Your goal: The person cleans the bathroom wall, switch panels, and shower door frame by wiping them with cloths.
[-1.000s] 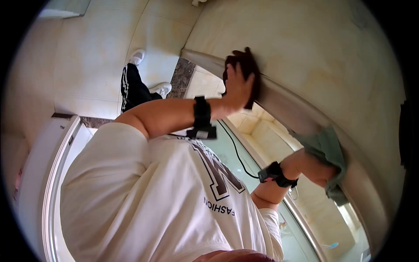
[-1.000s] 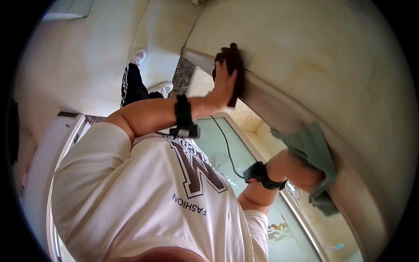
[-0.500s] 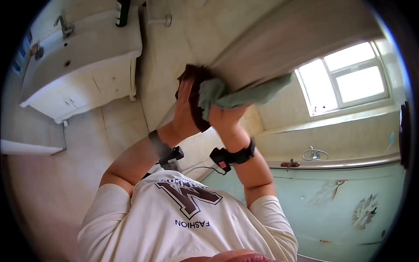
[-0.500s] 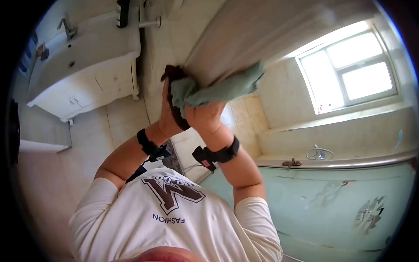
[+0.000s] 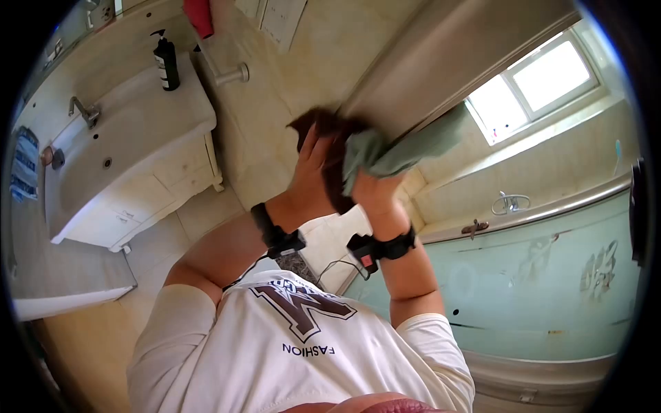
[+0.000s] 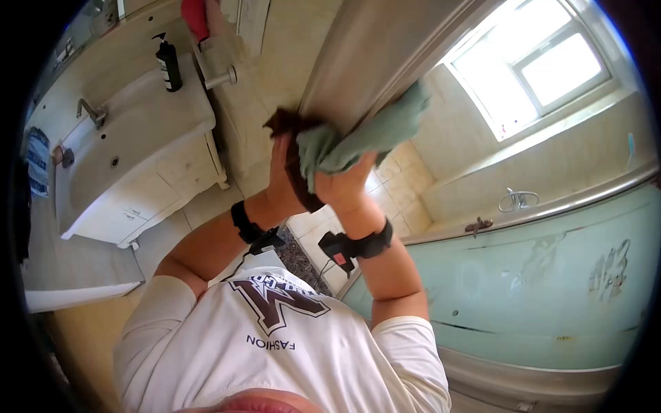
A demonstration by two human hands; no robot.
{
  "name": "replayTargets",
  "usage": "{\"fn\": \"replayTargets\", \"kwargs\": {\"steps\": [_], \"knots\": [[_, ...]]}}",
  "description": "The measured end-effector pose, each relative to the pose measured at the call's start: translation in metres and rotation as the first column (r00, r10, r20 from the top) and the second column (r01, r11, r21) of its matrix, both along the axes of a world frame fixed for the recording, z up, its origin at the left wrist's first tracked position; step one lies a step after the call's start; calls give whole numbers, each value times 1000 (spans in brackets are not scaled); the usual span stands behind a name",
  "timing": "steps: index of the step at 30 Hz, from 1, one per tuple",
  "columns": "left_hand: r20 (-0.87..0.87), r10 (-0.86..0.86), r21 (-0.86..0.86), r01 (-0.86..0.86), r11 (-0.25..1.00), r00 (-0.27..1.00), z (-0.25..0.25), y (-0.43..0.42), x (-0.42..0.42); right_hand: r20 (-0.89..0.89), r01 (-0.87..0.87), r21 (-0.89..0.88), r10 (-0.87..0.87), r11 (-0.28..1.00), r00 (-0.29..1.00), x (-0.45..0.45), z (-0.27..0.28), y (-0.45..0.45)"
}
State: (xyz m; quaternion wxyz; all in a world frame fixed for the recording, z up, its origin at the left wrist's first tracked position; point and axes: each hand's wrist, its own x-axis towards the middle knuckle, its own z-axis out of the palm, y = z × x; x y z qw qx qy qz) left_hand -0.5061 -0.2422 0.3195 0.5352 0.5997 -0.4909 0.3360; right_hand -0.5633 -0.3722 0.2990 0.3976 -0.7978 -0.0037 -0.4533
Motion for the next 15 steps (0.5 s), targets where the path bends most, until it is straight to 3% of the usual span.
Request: {"fn": "replayTargets", "kwargs": {"steps": [2, 3, 5, 6, 7, 8, 10, 11, 13, 14, 15], "knots": [[-7, -103, 123, 103, 987, 995, -33, 6, 8, -4, 31, 15, -31, 999, 1000, -7, -9, 43], [-12, -150, 183, 150, 972, 989, -47, 9, 13, 91, -112, 394, 82, 912, 992, -9, 0, 65], [-21, -235, 297, 230, 927, 972, -64, 13, 25, 233, -270, 686, 147, 676, 961, -4, 3, 71], [-36, -277, 356, 271, 894, 960, -68, 17, 27, 55, -105, 579, 89, 808, 994, -5, -2, 55], [-306, -445, 199, 513, 835, 842, -61, 10, 29, -36, 77, 331, -69, 941, 997, -8, 11, 44], [-157, -408, 152, 430, 890, 899, -26, 10, 33, -63, 283, 63, -279, 957, 958, -10, 24, 33], [57, -298, -13, 300, 954, 953, 33, 4, 40, 195, 391, -184, -357, 902, 914, -3, 121, 35], [137, -181, -40, 189, 981, 974, 56, 2, 43, 260, 363, -196, -308, 911, 915, 1, 166, 43], [101, -211, -170, 226, 959, 972, 92, 4, 38, 304, 227, -147, -175, 963, 936, 5, 231, 65], [103, -224, -173, 239, 955, 969, 92, 1, 38, 306, 240, -150, -186, 959, 934, 11, 236, 63], [73, -212, -167, 222, 961, 975, 89, -1, 39, 423, 308, -193, -205, 932, 883, 19, 240, 60]]}}
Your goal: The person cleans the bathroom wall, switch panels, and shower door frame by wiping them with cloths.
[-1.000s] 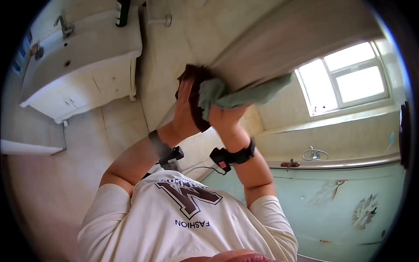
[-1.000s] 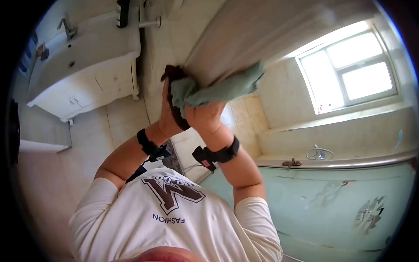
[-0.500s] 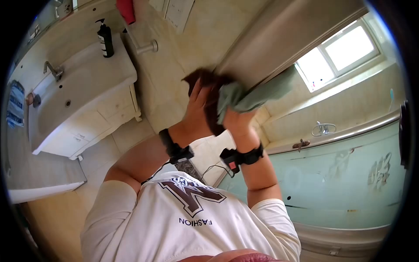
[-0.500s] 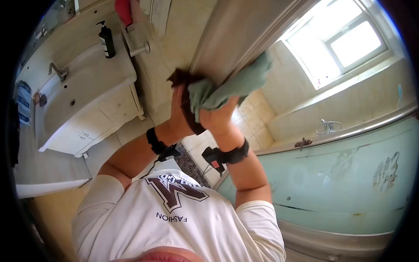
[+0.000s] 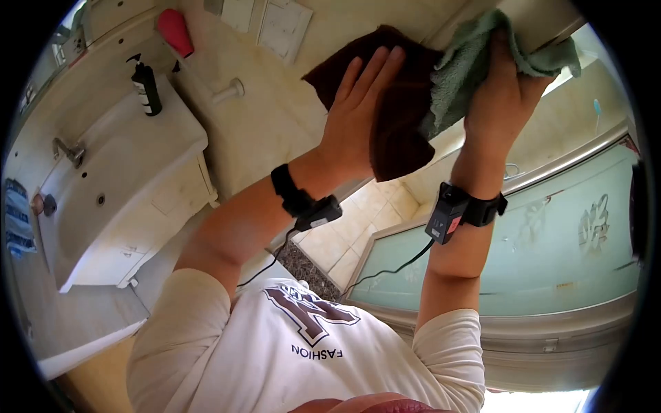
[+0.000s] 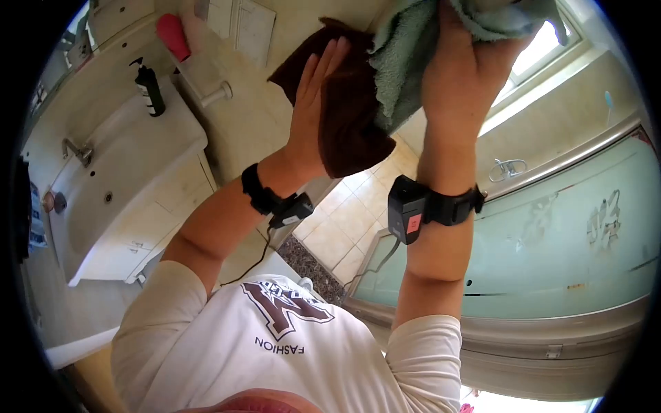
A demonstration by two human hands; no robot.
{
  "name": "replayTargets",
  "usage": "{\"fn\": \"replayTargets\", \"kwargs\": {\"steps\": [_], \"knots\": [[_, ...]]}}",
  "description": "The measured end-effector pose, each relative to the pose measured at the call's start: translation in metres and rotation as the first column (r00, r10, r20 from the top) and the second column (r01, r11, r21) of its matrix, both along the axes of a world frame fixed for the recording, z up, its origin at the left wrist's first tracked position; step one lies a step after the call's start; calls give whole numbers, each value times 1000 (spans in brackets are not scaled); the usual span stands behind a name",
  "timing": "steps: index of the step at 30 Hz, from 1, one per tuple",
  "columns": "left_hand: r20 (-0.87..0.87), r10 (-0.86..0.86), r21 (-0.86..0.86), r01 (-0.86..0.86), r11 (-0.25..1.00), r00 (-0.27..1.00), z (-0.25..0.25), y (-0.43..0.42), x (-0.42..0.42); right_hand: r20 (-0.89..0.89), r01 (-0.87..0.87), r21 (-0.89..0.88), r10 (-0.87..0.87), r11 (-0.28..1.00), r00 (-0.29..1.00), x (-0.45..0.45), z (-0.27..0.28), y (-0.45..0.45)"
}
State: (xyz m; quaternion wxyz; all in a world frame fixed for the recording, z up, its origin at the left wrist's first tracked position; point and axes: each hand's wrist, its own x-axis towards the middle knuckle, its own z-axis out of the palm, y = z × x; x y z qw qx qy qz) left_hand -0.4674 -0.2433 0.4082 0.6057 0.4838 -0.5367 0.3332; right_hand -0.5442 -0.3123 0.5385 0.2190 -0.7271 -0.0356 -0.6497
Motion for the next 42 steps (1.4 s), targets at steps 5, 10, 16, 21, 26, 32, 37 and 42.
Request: {"fn": "replayTargets", "kwargs": {"steps": [5, 10, 16, 21, 26, 32, 37, 42], "knots": [[-102, -28, 204, 48, 978, 994, -25, 4, 4, -63, 332, -275, -362, 902, 930, -12, -54, -18], [-64, -27, 143, 36, 989, 998, -68, 4, 7, -107, 184, 61, -177, 981, 978, -14, -151, -7], [-19, 11, 303, -4, 953, 1000, -103, 10, 9, -152, 293, -112, -308, 950, 939, -15, -188, -6], [20, 1, 320, -7, 947, 1000, -133, 5, 14, -376, 377, -2, -350, 926, 858, -21, -215, -3], [52, -22, 410, -1, 912, 998, -152, 5, 17, -383, 343, 61, -295, 937, 875, -20, -233, -3], [-88, -149, 270, 168, 948, 985, -123, 7, 40, -119, 257, 34, -252, 966, 961, -13, -230, 2], [168, 2, -26, 2, 1000, 986, 0, -10, 68, -136, 378, -84, -387, 922, 912, -18, -249, -15], [252, 83, -254, -16, 967, 964, 52, -19, 67, -186, 290, -46, -294, 956, 938, -19, -256, -17]]}}
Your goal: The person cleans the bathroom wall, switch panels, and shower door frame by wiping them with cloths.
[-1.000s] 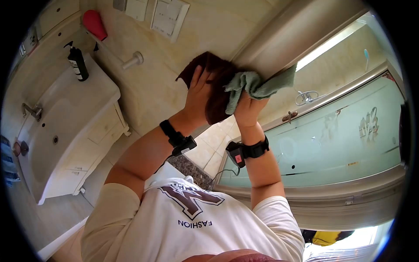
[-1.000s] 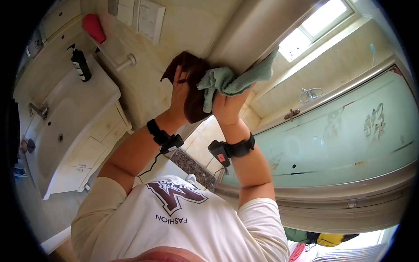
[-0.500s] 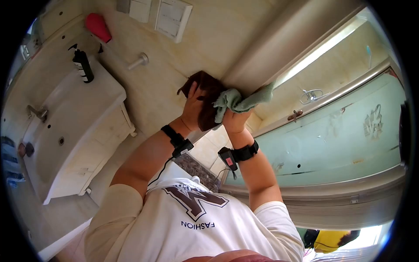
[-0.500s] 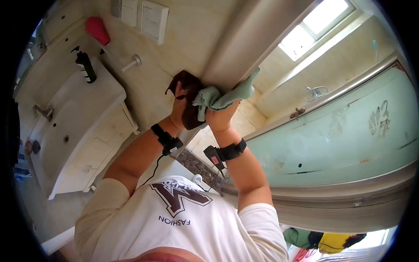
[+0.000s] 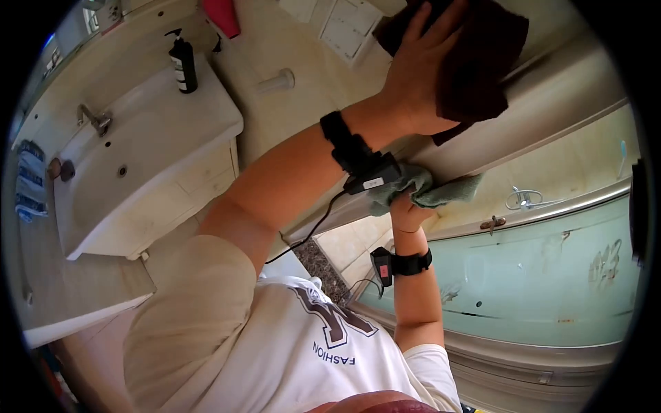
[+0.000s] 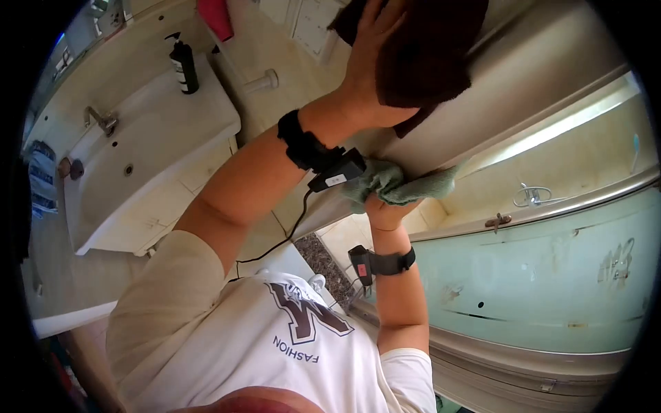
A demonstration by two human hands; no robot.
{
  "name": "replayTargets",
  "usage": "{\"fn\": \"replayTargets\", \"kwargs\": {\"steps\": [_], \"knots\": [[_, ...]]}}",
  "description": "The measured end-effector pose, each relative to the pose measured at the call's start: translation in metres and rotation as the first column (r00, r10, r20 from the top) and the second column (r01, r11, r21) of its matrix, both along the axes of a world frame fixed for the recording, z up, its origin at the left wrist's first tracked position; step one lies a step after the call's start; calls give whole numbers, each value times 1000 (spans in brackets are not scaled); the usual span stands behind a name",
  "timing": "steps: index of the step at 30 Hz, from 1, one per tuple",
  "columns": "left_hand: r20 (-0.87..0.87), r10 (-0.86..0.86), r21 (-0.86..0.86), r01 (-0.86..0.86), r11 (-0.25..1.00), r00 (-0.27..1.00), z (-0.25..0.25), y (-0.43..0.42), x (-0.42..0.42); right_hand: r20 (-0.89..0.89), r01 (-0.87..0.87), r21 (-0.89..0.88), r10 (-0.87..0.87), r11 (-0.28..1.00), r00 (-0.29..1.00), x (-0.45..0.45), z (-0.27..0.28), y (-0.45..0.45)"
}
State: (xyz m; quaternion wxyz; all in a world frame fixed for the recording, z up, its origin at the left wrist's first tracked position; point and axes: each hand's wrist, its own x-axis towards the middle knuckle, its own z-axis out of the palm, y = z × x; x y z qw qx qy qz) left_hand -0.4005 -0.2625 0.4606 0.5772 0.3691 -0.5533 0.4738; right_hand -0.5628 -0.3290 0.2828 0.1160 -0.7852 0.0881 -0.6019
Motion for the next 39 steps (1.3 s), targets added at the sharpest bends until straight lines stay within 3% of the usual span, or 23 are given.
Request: {"fn": "replayTargets", "kwargs": {"steps": [3, 5, 6, 7, 8, 9, 11, 13, 15, 17, 19, 20, 22, 26, 27, 28, 30, 34, 35, 36, 37, 38, 39], "knots": [[-185, 27, 218, 14, 976, 982, -60, 19, -3, 46, -56, -74, 60, 996, 997, 1, 24, 18], [-97, 158, 474, -94, 876, 983, -148, 35, 16, 129, -182, 36, 176, 983, 976, 10, 18, 19], [-140, -15, 483, 81, 872, 990, -193, 62, 29, 230, -316, 128, 282, 940, 932, 13, 17, 18], [-280, 13, 663, 183, 726, 960, -244, 96, 38, 65, -177, 17, 175, 984, 982, 6, 24, 18], [-608, 208, 763, 491, 421, 766, -281, 143, 38, 72, -170, 19, 168, 985, 983, 3, 24, 18], [-681, 488, 717, 634, 290, 546, -323, 190, 43, 19, -99, -39, 100, 994, 995, 1, 23, 18], [-697, 637, 672, 612, 418, 330, -417, 290, 48, -28, -23, -96, 20, 995, 999, 2, 19, 16], [-878, 414, 156, 675, 722, -241, -430, 378, 24, 242, -416, 231, 362, 880, 900, 9, 8, 16], [-818, -25, -217, 268, 939, -575, -448, 468, 1, 13, -239, 126, 239, 963, 971, -6, 4, 0], [-792, -92, -106, -11, 994, -603, -509, 574, -21, -162, -84, 16, 85, 996, 983, -9, 2, -1], [-587, 413, 464, 129, 876, -696, -503, 616, -45, -40, -116, 96, 121, 989, 992, -4, -1, 3], [-303, 51, 321, -51, 946, -952, -474, 614, -47, 7, -130, 114, 130, 985, 991, 1, 2, 5], [-541, -56, -58, -29, 998, -839, -546, 681, -56, 97, -155, 48, 150, 987, 984, 9, 18, 16], [-775, 6, -57, 79, 995, -632, -487, 511, -33, 204, -237, 70, 219, 969, 954, 12, 11, 19], [-752, 104, -16, 176, 984, -651, -424, 454, -29, 145, -132, 4, 130, 991, 981, 9, 20, 24], [-726, 188, -124, 394, 911, -662, -428, 433, -11, 150, -110, 13, 107, 994, 983, 3, 23, 22], [-878, 84, -121, 390, 913, -470, -442, 358, 16, 29, 34, 7, -34, 999, 999, -13, 27, 20], [-988, 105, -6, 694, 720, -117, -284, 228, -4, 78, 192, 345, -232, 919, 969, -95, 70, 21], [-993, 90, 115, 735, 669, 73, -256, 208, -10, 212, 108, 510, -246, 853, 946, -119, 86, 19], [-993, 87, 113, 750, 651, 74, -235, 189, -15, 501, -254, 704, -210, 663, 840, -147, 100, 20], [-975, 26, 179, 707, 684, 222, -219, 172, -20, 193, 123, 535, -263, 836, 945, -205, 106, 27], [-931, -26, 235, 653, 720, 365, -202, 160, -28, -81, 632, 79, -626, 771, 775, -263, 112, 34], [-932, -29, 236, 666, 707, 361, -180, 149, -39, 29, 818, -296, -851, 493, 524, -321, 119, 42]]}}
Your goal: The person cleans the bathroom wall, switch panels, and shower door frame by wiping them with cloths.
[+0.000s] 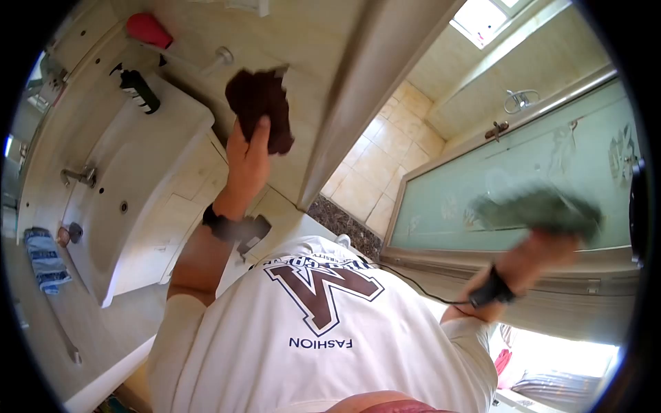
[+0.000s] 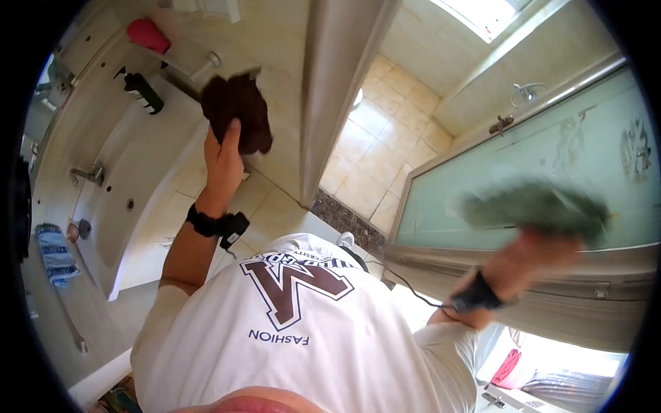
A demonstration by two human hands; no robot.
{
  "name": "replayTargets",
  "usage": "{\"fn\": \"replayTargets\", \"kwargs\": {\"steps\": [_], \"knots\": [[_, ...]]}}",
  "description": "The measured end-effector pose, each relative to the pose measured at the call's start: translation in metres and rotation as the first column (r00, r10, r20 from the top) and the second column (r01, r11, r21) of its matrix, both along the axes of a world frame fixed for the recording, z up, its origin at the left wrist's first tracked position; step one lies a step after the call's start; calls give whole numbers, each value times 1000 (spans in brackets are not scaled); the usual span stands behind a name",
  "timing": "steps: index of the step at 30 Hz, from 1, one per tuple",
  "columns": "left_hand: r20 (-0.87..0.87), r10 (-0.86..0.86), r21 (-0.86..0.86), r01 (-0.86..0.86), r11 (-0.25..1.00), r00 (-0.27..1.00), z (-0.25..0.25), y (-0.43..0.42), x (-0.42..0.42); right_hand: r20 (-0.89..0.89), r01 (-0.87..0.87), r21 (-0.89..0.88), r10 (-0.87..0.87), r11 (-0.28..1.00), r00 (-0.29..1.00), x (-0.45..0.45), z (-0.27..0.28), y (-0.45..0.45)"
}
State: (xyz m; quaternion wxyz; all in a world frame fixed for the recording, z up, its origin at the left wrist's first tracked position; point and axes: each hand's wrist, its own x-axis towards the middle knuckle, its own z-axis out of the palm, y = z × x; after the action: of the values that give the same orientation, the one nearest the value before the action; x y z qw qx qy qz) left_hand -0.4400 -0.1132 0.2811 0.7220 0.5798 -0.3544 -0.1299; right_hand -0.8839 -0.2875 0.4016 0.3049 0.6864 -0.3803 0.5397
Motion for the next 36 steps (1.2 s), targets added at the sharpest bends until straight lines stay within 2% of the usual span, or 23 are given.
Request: {"fn": "replayTargets", "kwargs": {"steps": [1, 2, 4, 5, 6, 8, 9, 14, 15, 16, 17, 18, 20, 21, 22, 23, 24, 25, 27, 29, 32, 34, 36], "knots": [[-19, -71, -118, 68, 991, 997, 23, -10, -11, 183, -2, -83, 17, 997, 983, -43, 12, 24], [-33, -139, -235, 127, 964, 990, 35, -22, -21, 493, -198, -170, 257, 965, 831, -69, 26, 48], [327, -78, -205, 151, 967, 942, 40, -51, -28, 672, -243, -500, 549, 831, 496, -105, 46, 86], [599, 88, -272, 99, 957, 796, 46, -71, -30, 661, -185, -580, 591, 794, 463, -116, 50, 102], [791, 261, -355, 68, 932, 554, 54, -93, -33, 639, -129, -638, 616, 759, 461, -124, 53, 116], [798, 446, -448, -96, 889, 405, 87, -124, -42, 596, -28, -732, 659, 681, 458, -129, 58, 135], [743, 518, -534, -90, 840, 425, 108, -129, -45, 574, 12, -768, 678, 641, 459, -128, 60, 140], [659, 748, -736, -138, 662, 77, 178, -161, -18, 425, 199, -905, 760, 377, 492, -82, 90, 123], [655, 753, -739, -153, 656, 64, 176, -157, -20, 420, 195, -907, 766, 374, 486, -50, 102, 112], [652, 757, -741, -167, 650, 50, 174, -154, -22, 289, -135, -911, 836, 391, 467, -26, 110, 105], [728, 665, -641, -177, 747, 167, 163, -144, -30, 282, -139, -914, 843, 381, 458, -39, 96, 91], [777, 563, -537, -170, 826, 282, 150, -138, -36, 430, -158, -838, 809, 523, 400, -65, 68, 66], [790, 551, -518, -186, 835, 269, 112, -135, -35, 543, -391, -643, 752, 658, 372, -17, 66, 42], [812, 521, -482, -201, 853, 264, 92, -133, -35, 519, -571, -505, 757, 647, 397, 51, 79, 30], [809, 500, -458, -200, 866, 309, 71, -132, -35, 605, -629, -425, 721, 651, 337, 52, 61, 1], [804, 477, -434, -199, 879, 354, 50, -129, -35, 686, -689, -341, 670, 640, 282, 53, 44, -26], [823, 438, -403, -174, 899, 362, 26, -127, -32, 756, -751, -400, 652, 525, 53, 116, 44, -21], [839, 402, -374, -148, 916, 367, 3, -126, -26, 821, -735, -403, 570, 545, -28, 154, 36, -23], [825, 367, -328, -165, 930, 430, -35, -126, -14, 852, -909, -297, 510, 291, -116, 225, -5, -17], [804, 325, -268, -184, 946, 498, -40, -124, -4, 745, -986, -65, 665, 156, 56, 290, -27, -3], [787, 298, -292, -100, 951, 541, -12, -122, 10, 439, -974, 70, 870, 215, 224, 335, -13, -4], [798, 350, -363, -73, 929, 491, 46, -123, 22, 383, -940, 143, 859, 310, 341, 329, 11, -22], [748, 436, -450, -100, 887, 501, 120, -127, 27, 478, -915, 204, 780, 349, 404, 326, 56, -25]]}}
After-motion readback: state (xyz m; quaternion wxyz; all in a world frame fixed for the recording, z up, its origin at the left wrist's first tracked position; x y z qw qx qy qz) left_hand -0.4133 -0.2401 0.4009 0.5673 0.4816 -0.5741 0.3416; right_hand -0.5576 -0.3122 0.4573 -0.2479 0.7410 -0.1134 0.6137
